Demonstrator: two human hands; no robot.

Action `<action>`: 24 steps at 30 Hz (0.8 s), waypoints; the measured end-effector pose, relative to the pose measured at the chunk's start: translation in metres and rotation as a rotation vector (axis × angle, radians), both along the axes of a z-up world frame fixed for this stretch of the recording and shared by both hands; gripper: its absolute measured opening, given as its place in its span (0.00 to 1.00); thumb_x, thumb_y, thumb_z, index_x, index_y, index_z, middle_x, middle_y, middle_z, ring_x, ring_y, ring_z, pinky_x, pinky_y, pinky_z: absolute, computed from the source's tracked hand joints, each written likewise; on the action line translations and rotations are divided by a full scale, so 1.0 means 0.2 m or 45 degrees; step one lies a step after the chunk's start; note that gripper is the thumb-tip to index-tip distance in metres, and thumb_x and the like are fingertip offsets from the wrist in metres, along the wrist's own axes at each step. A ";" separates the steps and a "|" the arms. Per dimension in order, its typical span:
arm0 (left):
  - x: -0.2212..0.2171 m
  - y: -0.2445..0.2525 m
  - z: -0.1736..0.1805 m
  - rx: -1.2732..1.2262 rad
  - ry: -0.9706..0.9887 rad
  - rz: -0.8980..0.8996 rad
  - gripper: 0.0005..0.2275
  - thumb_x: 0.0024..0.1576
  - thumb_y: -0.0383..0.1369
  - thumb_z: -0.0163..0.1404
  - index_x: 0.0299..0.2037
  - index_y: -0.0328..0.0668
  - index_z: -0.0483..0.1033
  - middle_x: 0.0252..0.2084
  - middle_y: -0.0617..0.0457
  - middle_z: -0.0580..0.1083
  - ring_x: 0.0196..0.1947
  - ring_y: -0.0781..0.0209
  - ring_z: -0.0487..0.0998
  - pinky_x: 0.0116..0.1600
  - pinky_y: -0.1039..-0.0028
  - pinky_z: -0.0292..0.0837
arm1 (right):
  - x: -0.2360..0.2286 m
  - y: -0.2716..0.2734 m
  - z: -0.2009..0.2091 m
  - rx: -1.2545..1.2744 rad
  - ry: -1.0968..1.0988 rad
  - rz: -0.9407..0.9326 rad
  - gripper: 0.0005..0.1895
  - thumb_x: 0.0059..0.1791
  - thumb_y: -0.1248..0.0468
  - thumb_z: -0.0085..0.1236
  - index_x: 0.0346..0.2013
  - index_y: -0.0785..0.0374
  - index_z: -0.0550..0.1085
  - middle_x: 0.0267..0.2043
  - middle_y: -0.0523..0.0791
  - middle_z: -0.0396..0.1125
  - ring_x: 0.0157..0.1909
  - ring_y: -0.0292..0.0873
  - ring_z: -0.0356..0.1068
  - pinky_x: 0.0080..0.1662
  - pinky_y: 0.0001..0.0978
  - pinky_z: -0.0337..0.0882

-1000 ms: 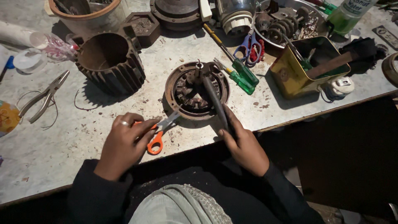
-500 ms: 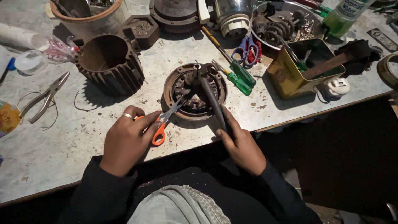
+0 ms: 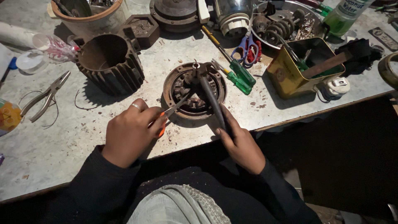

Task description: The person uses orange-handled scissors and a hammer to repeatedly strike and pry at a circular metal electrical component on a cluttered workbench. The person holds the component steady with one hand while striking it with the other, attempting to dislodge or reshape internal parts.

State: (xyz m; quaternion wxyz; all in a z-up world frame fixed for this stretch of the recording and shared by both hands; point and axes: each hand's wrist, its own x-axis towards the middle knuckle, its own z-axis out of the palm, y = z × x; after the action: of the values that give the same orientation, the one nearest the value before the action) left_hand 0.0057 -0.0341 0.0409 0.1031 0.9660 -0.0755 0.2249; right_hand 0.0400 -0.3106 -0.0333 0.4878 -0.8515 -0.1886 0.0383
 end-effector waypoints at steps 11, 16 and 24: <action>-0.01 0.04 -0.05 -0.361 0.169 0.052 0.09 0.53 0.36 0.61 0.38 0.41 0.84 0.36 0.48 0.80 0.30 0.55 0.81 0.37 0.66 0.75 | 0.01 -0.01 -0.04 -0.008 -0.013 -0.004 0.36 0.53 0.59 0.54 0.74 0.60 0.54 0.52 0.61 0.73 0.56 0.56 0.76 0.54 0.40 0.71; -0.05 0.06 -0.14 -0.815 0.478 0.249 0.12 0.51 0.36 0.63 0.40 0.37 0.83 0.33 0.47 0.82 0.30 0.63 0.82 0.36 0.73 0.75 | 0.01 -0.01 -0.05 0.054 -0.062 0.025 0.35 0.54 0.60 0.54 0.74 0.61 0.54 0.56 0.62 0.71 0.60 0.57 0.73 0.56 0.40 0.70; -0.09 0.20 -0.34 -1.330 0.535 0.097 0.12 0.59 0.32 0.57 0.47 0.29 0.78 0.35 0.50 0.80 0.33 0.69 0.78 0.39 0.79 0.73 | 0.02 -0.03 -0.07 0.008 -0.043 0.024 0.35 0.53 0.61 0.55 0.73 0.62 0.55 0.61 0.60 0.69 0.64 0.53 0.70 0.60 0.38 0.67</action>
State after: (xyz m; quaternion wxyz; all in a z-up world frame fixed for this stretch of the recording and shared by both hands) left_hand -0.0122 0.0066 -0.0272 0.5721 0.8128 0.1029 0.0387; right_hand 0.0432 -0.3169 -0.0466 0.4867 -0.8487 -0.2049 0.0278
